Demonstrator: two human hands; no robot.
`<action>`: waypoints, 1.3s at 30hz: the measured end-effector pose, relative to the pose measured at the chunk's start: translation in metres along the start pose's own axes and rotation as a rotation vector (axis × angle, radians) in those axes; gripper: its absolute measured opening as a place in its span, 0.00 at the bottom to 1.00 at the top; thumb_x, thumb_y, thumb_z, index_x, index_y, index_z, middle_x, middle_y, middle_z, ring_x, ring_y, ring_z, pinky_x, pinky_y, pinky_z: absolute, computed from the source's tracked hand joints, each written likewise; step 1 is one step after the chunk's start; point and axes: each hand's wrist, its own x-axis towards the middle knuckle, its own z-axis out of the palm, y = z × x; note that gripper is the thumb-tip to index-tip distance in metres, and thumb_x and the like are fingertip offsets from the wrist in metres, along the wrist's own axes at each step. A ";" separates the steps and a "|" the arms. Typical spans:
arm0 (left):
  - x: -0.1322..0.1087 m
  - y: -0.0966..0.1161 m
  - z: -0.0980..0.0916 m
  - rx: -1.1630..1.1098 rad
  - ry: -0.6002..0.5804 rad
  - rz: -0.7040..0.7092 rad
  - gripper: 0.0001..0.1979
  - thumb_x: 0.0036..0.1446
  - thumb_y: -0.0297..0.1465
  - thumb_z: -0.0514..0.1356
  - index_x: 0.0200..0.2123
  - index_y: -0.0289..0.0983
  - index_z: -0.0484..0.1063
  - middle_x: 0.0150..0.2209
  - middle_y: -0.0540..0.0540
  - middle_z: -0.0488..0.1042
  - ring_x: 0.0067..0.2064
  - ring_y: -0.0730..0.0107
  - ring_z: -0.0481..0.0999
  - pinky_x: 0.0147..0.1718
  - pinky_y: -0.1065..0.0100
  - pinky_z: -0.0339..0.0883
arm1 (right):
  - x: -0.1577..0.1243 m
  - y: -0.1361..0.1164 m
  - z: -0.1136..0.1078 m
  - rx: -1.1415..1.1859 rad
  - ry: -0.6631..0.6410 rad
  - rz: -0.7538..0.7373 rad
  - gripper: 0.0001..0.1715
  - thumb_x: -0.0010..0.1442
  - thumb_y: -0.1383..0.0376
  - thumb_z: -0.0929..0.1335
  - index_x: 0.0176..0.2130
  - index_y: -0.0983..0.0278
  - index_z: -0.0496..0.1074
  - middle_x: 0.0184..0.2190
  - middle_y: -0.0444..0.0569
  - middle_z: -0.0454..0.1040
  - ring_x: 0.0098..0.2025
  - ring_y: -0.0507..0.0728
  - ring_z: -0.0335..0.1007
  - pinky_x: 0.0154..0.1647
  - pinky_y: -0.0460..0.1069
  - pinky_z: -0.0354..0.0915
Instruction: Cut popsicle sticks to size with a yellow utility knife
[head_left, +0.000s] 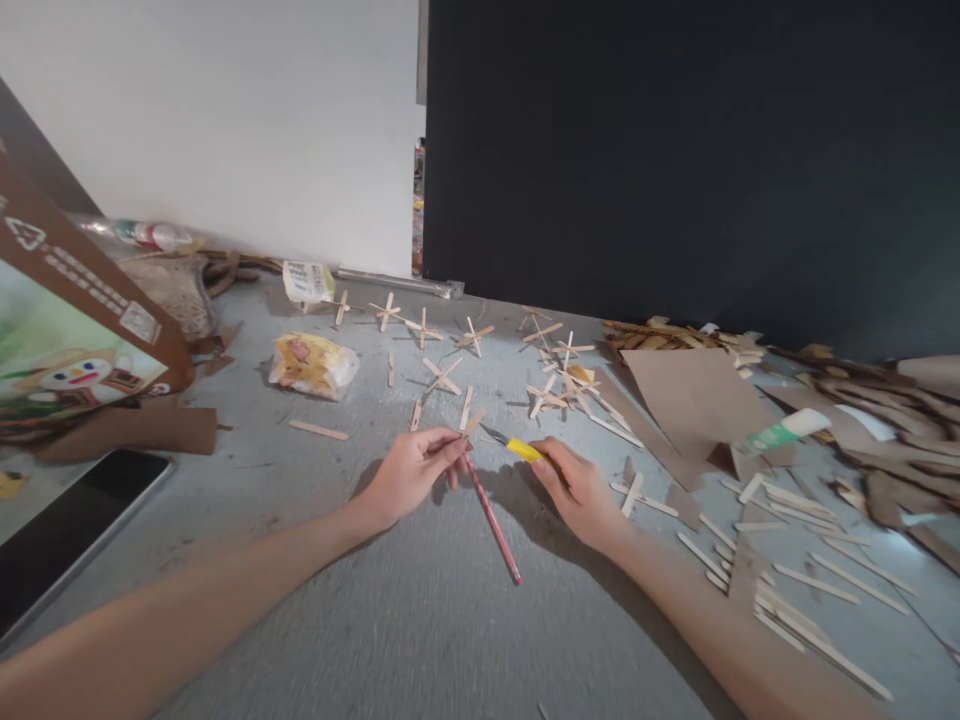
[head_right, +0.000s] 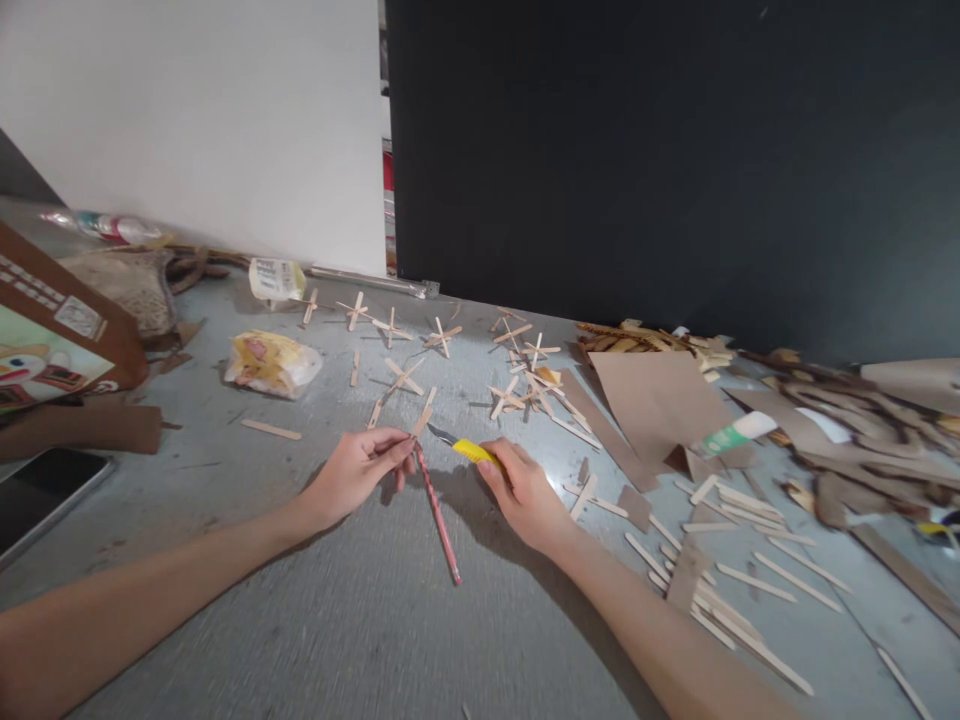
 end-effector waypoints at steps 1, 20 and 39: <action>0.000 0.000 0.000 0.000 0.004 -0.002 0.21 0.64 0.48 0.61 0.34 0.35 0.76 0.28 0.46 0.79 0.24 0.73 0.74 0.25 0.71 0.68 | 0.000 0.000 0.000 -0.003 -0.001 -0.002 0.19 0.77 0.52 0.57 0.44 0.58 0.70 0.33 0.48 0.75 0.34 0.57 0.73 0.36 0.51 0.69; 0.002 -0.004 -0.001 -0.024 -0.007 0.025 0.21 0.65 0.48 0.61 0.33 0.35 0.76 0.27 0.47 0.78 0.23 0.74 0.75 0.24 0.72 0.67 | 0.001 -0.002 -0.001 -0.037 -0.083 -0.047 0.16 0.77 0.55 0.58 0.44 0.58 0.70 0.36 0.50 0.76 0.38 0.59 0.74 0.39 0.52 0.69; 0.002 -0.007 0.000 -0.041 -0.053 0.023 0.19 0.65 0.46 0.62 0.34 0.35 0.75 0.27 0.48 0.78 0.23 0.75 0.74 0.23 0.74 0.66 | 0.001 -0.001 -0.001 -0.029 -0.090 -0.062 0.15 0.77 0.57 0.59 0.46 0.59 0.70 0.37 0.50 0.76 0.39 0.58 0.75 0.40 0.51 0.69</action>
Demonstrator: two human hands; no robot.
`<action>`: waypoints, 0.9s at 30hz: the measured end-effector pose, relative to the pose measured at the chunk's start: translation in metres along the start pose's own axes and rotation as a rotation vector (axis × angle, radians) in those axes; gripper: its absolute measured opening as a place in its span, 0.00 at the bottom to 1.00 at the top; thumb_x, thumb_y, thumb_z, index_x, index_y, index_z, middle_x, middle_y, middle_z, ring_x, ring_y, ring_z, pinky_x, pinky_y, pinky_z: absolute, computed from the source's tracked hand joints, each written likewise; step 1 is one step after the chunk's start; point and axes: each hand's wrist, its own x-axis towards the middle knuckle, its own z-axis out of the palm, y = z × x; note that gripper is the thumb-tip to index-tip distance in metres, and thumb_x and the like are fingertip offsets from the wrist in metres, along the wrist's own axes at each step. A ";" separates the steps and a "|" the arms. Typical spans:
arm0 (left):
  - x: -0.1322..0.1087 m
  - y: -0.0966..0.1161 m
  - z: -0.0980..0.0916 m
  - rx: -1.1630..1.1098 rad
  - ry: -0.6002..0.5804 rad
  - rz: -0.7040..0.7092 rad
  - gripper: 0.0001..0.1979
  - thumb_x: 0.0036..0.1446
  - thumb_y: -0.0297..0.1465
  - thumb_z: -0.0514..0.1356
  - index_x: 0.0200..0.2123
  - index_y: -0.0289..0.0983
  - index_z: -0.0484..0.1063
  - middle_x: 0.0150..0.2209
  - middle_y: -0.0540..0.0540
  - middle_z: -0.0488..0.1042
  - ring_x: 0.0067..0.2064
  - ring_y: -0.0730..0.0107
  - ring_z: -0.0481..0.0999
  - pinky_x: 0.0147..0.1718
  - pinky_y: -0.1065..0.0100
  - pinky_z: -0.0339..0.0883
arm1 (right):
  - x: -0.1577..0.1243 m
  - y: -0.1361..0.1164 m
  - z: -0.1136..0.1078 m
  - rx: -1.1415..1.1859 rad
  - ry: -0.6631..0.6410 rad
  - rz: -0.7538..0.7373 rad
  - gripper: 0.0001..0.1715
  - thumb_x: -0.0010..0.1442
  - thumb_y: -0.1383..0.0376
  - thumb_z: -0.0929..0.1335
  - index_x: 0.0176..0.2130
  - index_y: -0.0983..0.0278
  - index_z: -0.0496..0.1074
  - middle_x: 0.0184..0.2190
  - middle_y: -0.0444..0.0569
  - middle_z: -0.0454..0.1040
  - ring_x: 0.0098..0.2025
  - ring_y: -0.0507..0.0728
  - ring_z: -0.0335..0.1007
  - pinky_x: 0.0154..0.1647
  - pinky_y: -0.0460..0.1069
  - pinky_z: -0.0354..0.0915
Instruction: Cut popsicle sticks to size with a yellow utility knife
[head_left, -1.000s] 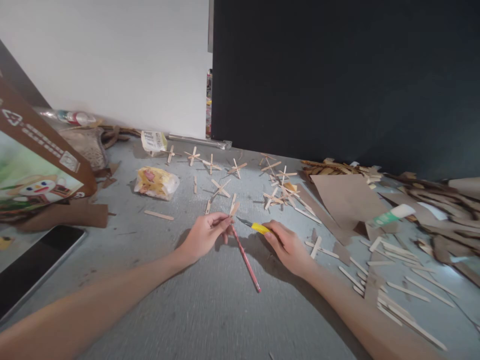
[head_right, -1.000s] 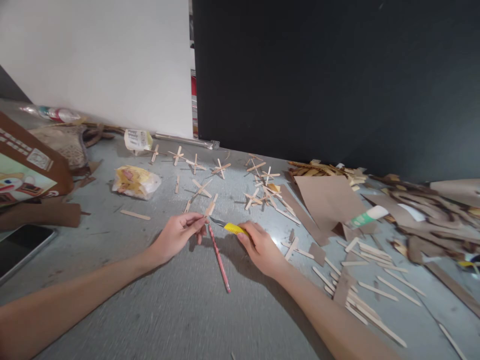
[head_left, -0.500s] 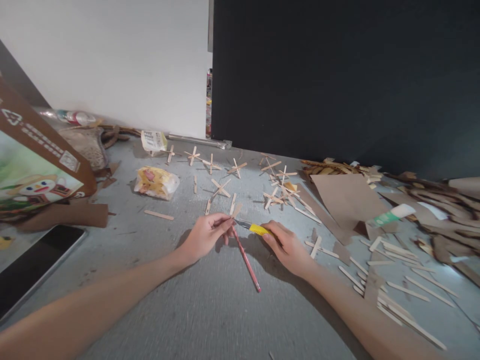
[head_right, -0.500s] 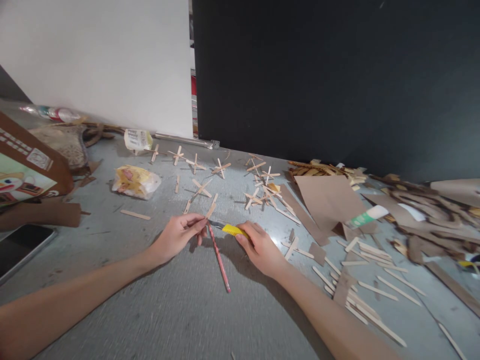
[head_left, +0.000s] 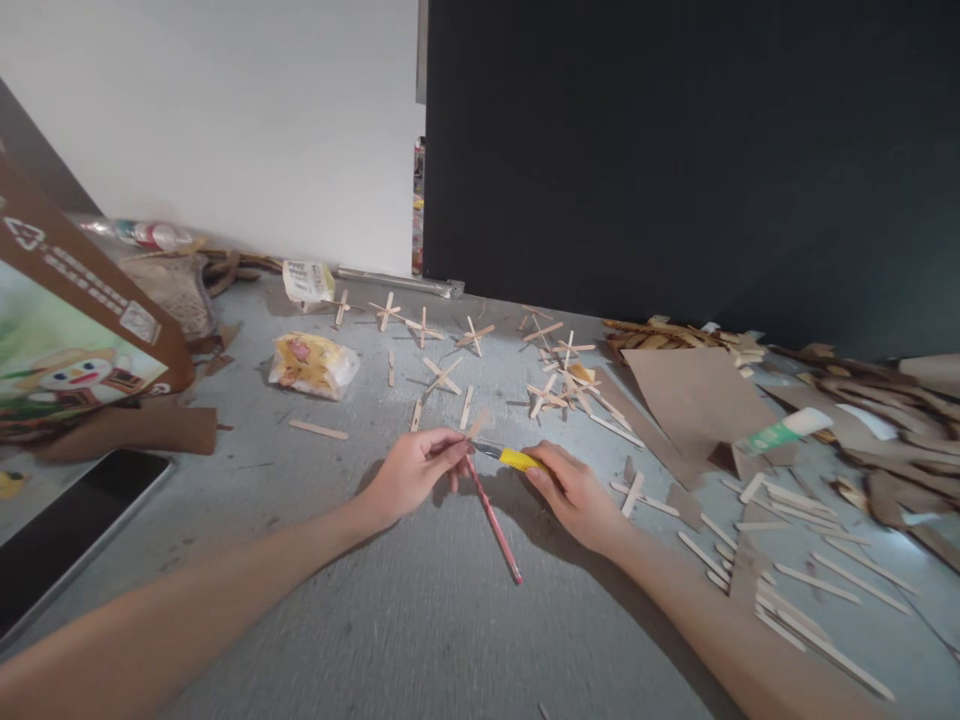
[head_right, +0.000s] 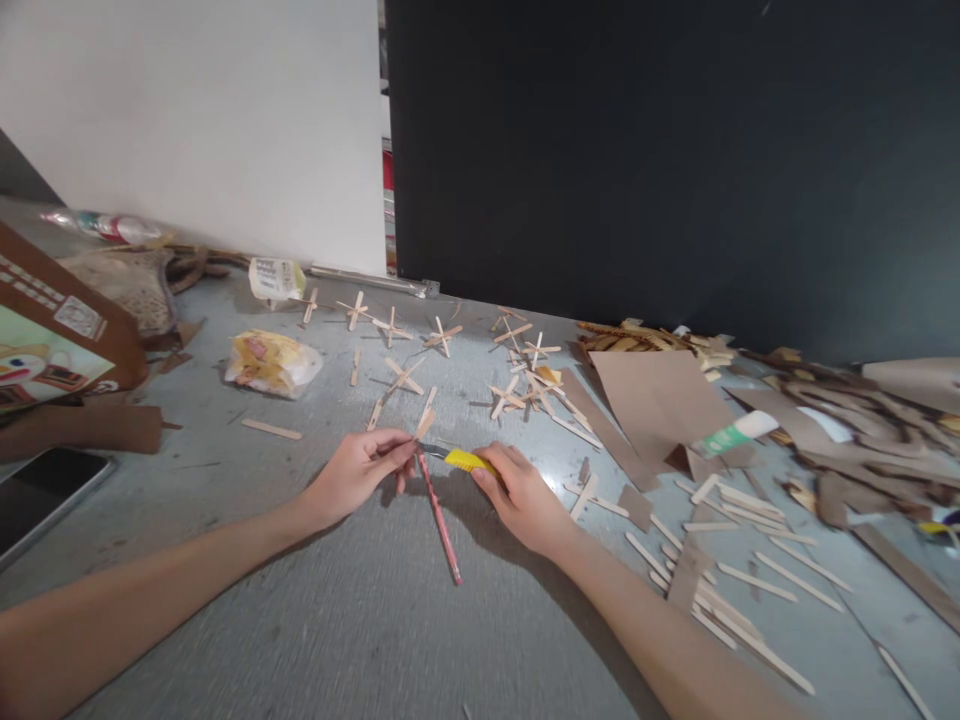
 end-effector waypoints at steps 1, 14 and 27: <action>0.000 0.000 0.000 -0.002 -0.005 -0.006 0.19 0.64 0.46 0.62 0.34 0.35 0.76 0.27 0.48 0.78 0.23 0.75 0.74 0.22 0.74 0.66 | 0.000 0.000 0.000 0.001 0.002 -0.003 0.15 0.77 0.57 0.59 0.47 0.59 0.70 0.38 0.50 0.76 0.39 0.58 0.75 0.40 0.51 0.69; 0.000 0.000 0.001 0.006 -0.014 -0.040 0.17 0.64 0.44 0.62 0.34 0.35 0.76 0.28 0.49 0.78 0.23 0.75 0.74 0.23 0.73 0.66 | -0.001 0.000 0.000 0.001 -0.010 -0.010 0.14 0.77 0.57 0.59 0.47 0.59 0.70 0.38 0.50 0.76 0.39 0.58 0.74 0.40 0.52 0.69; 0.000 0.002 0.001 -0.008 -0.029 -0.062 0.19 0.63 0.47 0.63 0.34 0.36 0.75 0.28 0.49 0.78 0.23 0.75 0.74 0.23 0.74 0.67 | -0.002 0.000 0.001 -0.007 -0.010 -0.006 0.14 0.77 0.58 0.59 0.47 0.59 0.70 0.37 0.49 0.76 0.39 0.58 0.74 0.40 0.51 0.69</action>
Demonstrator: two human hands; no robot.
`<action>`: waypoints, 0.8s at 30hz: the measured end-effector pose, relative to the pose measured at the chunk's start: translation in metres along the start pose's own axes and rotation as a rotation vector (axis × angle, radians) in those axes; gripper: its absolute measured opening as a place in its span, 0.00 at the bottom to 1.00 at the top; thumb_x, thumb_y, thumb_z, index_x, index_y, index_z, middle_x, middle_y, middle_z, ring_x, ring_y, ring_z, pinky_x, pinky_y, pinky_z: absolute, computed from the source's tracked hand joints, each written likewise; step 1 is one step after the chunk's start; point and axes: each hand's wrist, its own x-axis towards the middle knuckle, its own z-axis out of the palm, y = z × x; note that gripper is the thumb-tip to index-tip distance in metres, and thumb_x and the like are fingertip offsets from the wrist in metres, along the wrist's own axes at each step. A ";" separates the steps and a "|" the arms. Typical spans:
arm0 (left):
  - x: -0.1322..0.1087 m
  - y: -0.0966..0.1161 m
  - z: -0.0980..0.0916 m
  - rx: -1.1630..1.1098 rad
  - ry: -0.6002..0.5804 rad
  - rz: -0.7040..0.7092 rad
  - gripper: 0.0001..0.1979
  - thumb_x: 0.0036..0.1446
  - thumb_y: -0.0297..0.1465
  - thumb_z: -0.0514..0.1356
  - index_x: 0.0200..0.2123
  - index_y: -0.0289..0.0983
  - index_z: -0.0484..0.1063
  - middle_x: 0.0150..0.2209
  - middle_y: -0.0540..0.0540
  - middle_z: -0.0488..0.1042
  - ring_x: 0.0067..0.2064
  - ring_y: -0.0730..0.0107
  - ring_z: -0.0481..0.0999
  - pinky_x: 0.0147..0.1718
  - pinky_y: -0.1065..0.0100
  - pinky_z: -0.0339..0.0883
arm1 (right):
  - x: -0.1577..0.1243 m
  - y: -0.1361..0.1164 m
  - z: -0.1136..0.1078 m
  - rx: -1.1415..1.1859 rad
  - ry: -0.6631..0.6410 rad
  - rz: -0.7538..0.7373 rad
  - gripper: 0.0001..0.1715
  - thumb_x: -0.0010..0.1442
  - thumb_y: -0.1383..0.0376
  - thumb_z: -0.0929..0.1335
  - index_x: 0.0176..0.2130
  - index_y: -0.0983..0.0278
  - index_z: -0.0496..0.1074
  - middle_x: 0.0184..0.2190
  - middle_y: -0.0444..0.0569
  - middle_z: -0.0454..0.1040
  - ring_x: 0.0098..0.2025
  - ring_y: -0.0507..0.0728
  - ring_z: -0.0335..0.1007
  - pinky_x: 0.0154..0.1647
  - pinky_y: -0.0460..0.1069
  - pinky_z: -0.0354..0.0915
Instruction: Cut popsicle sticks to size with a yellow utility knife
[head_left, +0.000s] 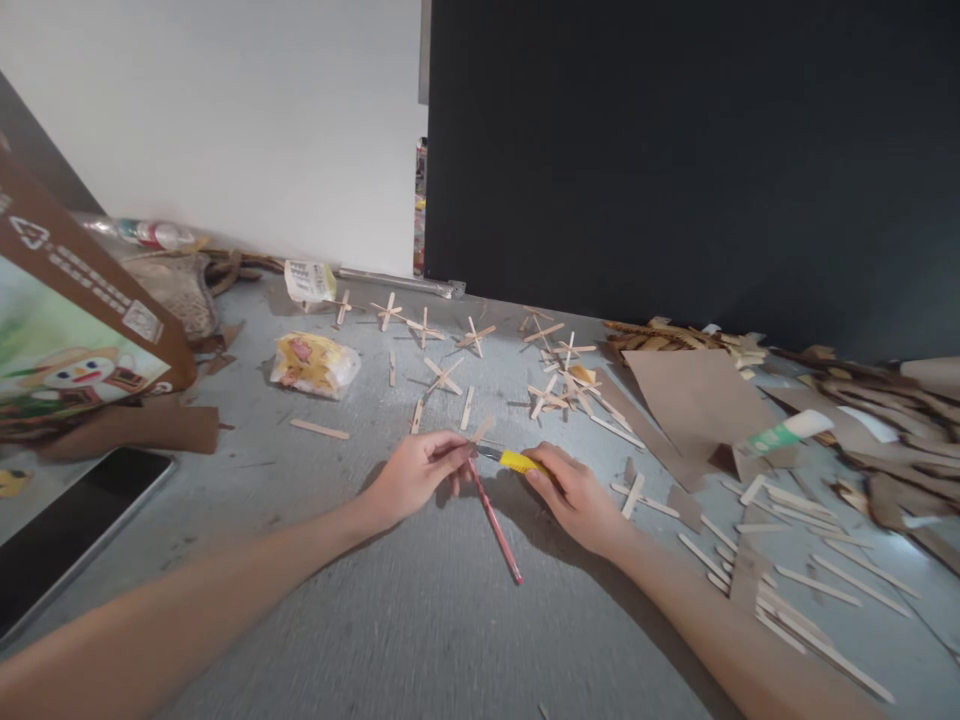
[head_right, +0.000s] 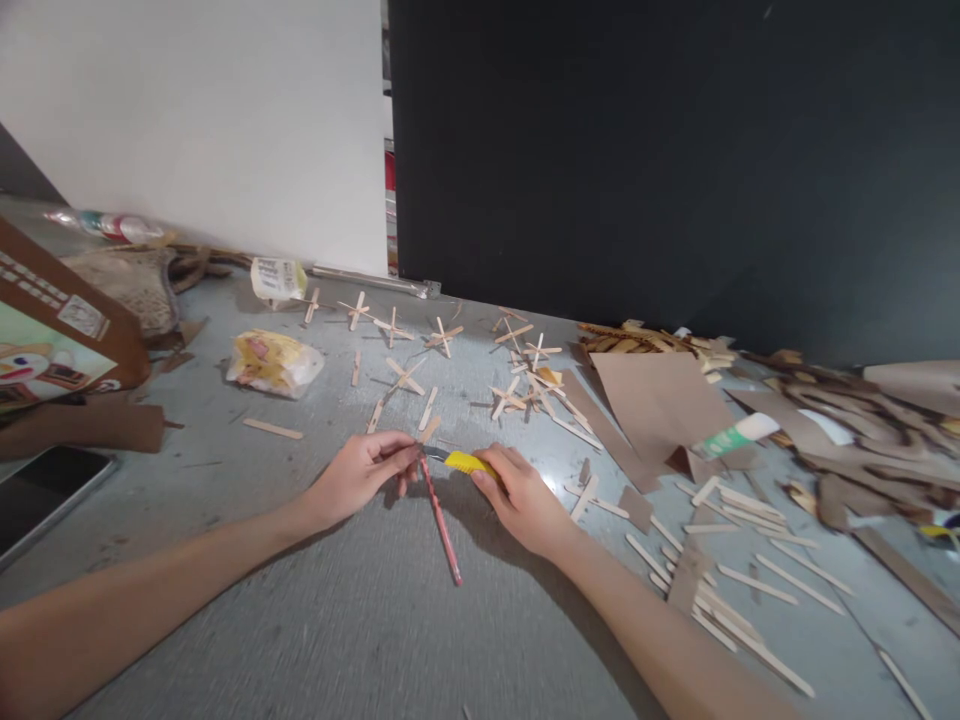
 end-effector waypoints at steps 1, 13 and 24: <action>0.000 0.000 0.000 0.003 0.000 0.002 0.19 0.63 0.47 0.63 0.34 0.36 0.75 0.28 0.49 0.78 0.23 0.76 0.74 0.23 0.74 0.67 | 0.000 0.000 0.000 -0.003 0.000 -0.002 0.14 0.77 0.58 0.59 0.47 0.60 0.70 0.37 0.49 0.76 0.39 0.58 0.74 0.40 0.51 0.69; -0.004 0.000 0.000 0.020 -0.071 0.054 0.22 0.66 0.48 0.60 0.30 0.36 0.74 0.27 0.48 0.76 0.25 0.75 0.74 0.25 0.73 0.65 | 0.002 -0.002 -0.003 -0.002 0.003 -0.011 0.16 0.76 0.57 0.60 0.49 0.59 0.74 0.38 0.51 0.77 0.40 0.59 0.75 0.41 0.53 0.72; -0.004 0.003 -0.003 0.010 -0.068 0.071 0.24 0.67 0.49 0.58 0.27 0.36 0.71 0.23 0.51 0.71 0.24 0.76 0.68 0.27 0.72 0.62 | 0.004 0.000 -0.002 0.062 0.072 -0.035 0.18 0.76 0.58 0.60 0.52 0.60 0.75 0.39 0.52 0.77 0.38 0.57 0.76 0.41 0.50 0.71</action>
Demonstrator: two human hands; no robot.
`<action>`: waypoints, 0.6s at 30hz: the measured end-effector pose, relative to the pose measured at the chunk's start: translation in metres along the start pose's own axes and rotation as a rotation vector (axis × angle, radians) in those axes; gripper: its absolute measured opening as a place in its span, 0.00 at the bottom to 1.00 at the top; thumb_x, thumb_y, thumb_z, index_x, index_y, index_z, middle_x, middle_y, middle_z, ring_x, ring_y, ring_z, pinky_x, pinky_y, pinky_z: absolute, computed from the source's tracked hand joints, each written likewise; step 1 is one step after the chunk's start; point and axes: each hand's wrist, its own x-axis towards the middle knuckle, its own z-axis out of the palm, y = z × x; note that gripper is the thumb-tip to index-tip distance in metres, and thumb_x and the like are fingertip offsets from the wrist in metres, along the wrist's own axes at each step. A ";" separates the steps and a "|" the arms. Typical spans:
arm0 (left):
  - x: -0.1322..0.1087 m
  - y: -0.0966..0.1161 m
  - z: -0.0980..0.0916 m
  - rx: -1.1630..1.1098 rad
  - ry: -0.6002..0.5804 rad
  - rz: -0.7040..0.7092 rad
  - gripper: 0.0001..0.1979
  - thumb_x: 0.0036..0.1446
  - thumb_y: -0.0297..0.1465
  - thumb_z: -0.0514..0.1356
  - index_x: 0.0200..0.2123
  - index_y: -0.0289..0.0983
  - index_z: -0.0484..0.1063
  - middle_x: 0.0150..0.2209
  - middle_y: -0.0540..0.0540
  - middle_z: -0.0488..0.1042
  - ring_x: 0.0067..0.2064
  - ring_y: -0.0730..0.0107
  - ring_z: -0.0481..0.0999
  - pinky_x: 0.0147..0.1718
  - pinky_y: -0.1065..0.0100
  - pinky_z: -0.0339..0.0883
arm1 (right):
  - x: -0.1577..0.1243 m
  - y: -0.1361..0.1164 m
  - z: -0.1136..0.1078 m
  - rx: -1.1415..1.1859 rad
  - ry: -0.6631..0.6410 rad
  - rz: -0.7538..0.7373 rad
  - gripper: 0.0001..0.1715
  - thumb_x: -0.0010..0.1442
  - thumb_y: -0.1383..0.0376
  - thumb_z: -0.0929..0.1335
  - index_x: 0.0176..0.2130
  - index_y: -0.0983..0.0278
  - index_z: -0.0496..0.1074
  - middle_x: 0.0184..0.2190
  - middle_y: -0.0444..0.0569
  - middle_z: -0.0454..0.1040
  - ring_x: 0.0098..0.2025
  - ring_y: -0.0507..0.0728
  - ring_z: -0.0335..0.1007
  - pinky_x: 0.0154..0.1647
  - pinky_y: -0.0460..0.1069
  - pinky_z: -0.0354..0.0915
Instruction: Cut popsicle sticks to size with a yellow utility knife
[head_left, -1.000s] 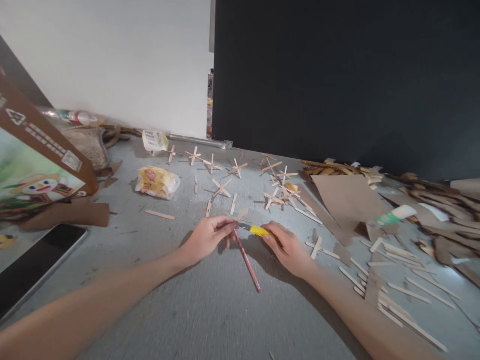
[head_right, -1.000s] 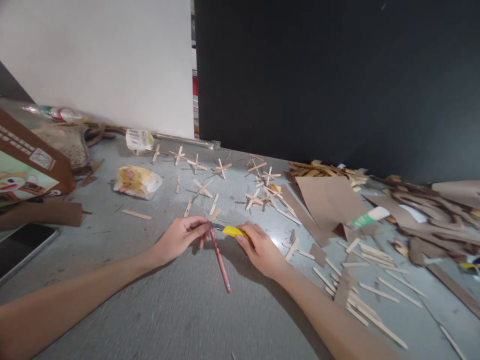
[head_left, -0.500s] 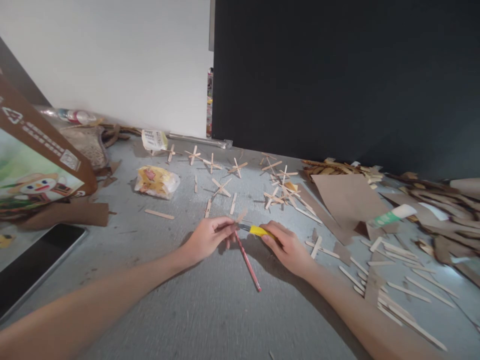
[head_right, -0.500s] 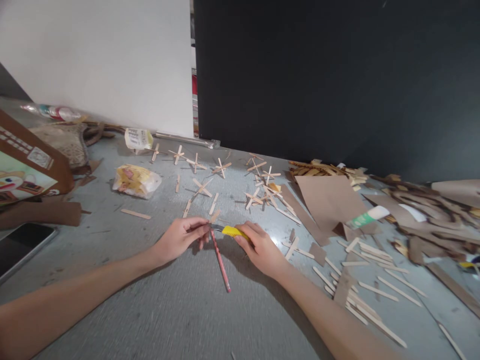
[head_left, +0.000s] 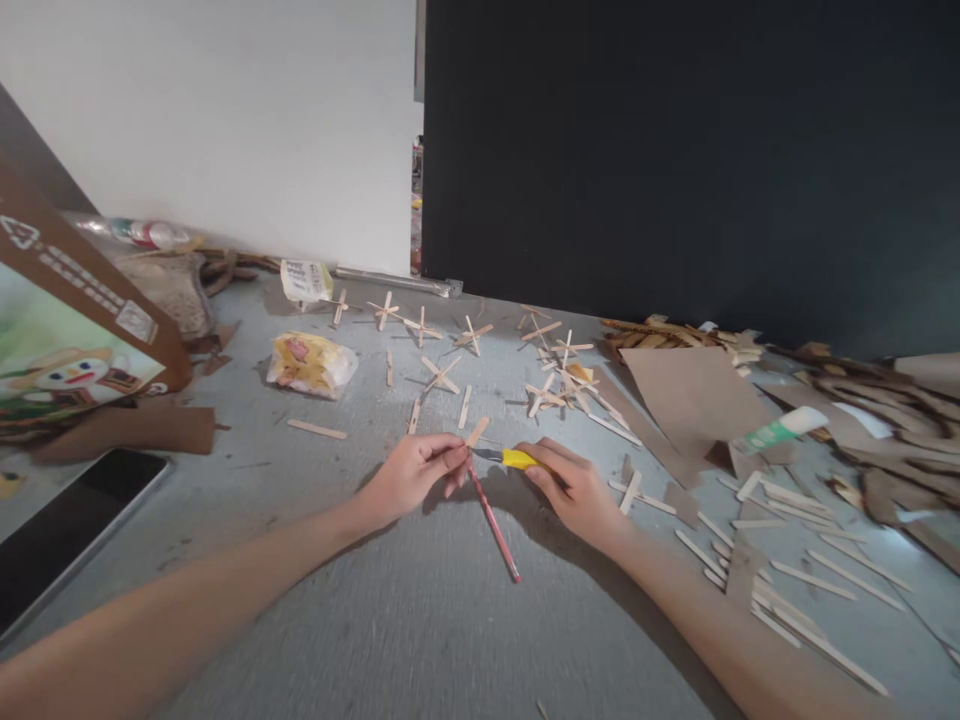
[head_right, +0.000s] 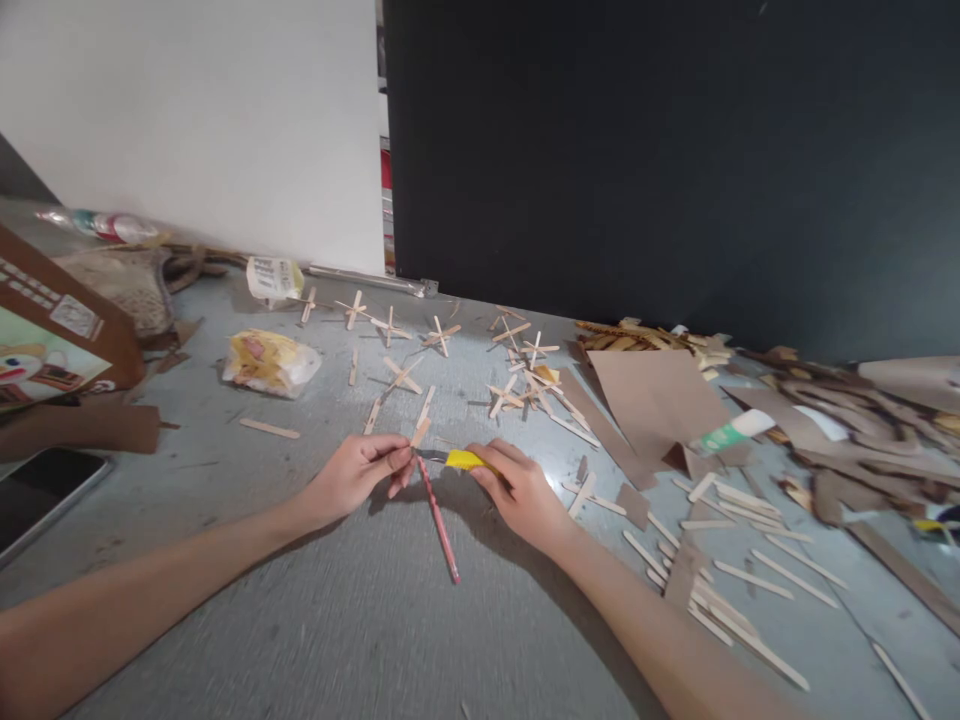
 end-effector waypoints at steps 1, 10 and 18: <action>0.000 0.000 0.000 0.009 -0.007 -0.003 0.24 0.67 0.49 0.58 0.27 0.36 0.71 0.23 0.51 0.70 0.23 0.76 0.67 0.26 0.72 0.61 | 0.000 0.000 0.000 0.004 -0.002 0.001 0.18 0.76 0.58 0.60 0.52 0.59 0.76 0.39 0.52 0.77 0.38 0.57 0.76 0.41 0.50 0.72; -0.001 -0.005 0.001 -0.011 -0.064 -0.015 0.23 0.67 0.49 0.58 0.29 0.36 0.74 0.25 0.51 0.70 0.24 0.76 0.67 0.25 0.73 0.58 | 0.000 -0.003 0.000 0.017 -0.011 -0.027 0.18 0.75 0.57 0.62 0.51 0.58 0.78 0.38 0.52 0.78 0.37 0.58 0.76 0.40 0.51 0.72; 0.000 0.000 0.000 -0.044 -0.009 0.005 0.24 0.67 0.49 0.58 0.27 0.36 0.72 0.26 0.48 0.74 0.25 0.75 0.69 0.28 0.71 0.63 | 0.000 -0.002 0.000 0.020 0.014 0.019 0.18 0.74 0.57 0.62 0.52 0.58 0.78 0.40 0.52 0.78 0.38 0.58 0.76 0.40 0.51 0.71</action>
